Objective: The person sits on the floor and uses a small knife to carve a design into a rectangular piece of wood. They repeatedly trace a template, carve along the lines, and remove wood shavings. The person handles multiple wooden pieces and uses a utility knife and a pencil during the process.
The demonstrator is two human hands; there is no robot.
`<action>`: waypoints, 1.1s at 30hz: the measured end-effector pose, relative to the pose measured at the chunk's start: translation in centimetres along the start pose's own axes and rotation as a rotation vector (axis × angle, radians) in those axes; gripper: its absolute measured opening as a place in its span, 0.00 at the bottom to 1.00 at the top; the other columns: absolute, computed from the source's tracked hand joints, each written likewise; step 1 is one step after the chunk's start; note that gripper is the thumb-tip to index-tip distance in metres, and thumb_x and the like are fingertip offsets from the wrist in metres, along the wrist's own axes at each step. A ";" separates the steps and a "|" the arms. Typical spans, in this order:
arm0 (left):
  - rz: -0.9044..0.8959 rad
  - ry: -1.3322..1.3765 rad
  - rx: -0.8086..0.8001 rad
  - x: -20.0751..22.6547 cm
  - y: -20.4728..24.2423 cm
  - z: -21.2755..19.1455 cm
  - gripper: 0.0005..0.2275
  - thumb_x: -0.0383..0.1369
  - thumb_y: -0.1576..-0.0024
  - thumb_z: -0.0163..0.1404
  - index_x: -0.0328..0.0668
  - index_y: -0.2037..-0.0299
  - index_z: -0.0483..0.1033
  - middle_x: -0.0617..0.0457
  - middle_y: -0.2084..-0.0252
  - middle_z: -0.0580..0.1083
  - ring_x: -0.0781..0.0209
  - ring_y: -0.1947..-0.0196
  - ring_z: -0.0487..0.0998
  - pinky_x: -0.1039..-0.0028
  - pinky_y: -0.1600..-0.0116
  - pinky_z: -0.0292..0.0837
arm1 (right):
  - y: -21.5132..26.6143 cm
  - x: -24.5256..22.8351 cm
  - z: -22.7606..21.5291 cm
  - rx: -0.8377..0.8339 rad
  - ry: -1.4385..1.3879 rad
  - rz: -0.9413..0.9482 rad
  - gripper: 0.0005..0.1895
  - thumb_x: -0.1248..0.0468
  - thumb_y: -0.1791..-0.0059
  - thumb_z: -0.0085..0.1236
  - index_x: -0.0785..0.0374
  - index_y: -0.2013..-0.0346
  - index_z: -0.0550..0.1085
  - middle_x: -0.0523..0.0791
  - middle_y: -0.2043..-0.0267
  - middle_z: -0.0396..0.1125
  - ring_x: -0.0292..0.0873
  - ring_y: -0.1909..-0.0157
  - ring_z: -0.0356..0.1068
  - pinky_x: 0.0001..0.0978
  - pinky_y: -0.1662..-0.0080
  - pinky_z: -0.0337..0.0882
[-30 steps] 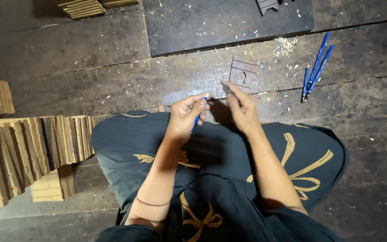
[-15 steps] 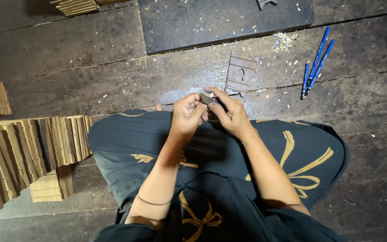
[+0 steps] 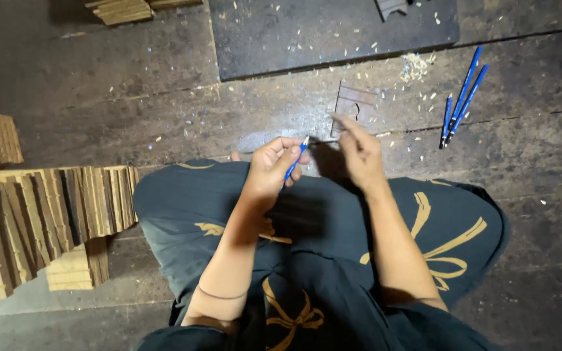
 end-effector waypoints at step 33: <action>-0.047 0.037 -0.073 -0.5 -0.7 0.3 0.07 0.25 0.37 0.47 0.29 0.53 0.75 0.41 0.73 0.75 0.72 0.85 0.65 0.85 0.85 0.56 | -0.2 -2.8 1.3 -0.131 0.054 -0.126 0.16 0.61 0.46 0.59 0.62 0.45 0.78 0.50 0.54 0.78 0.56 0.53 0.78 0.43 0.51 0.75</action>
Point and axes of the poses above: each hand's wrist, its own y-axis away from the middle knuckle, its own z-axis out of the palm, x = y × z, the point moved 1 cm from there along -y, towards the middle knuckle
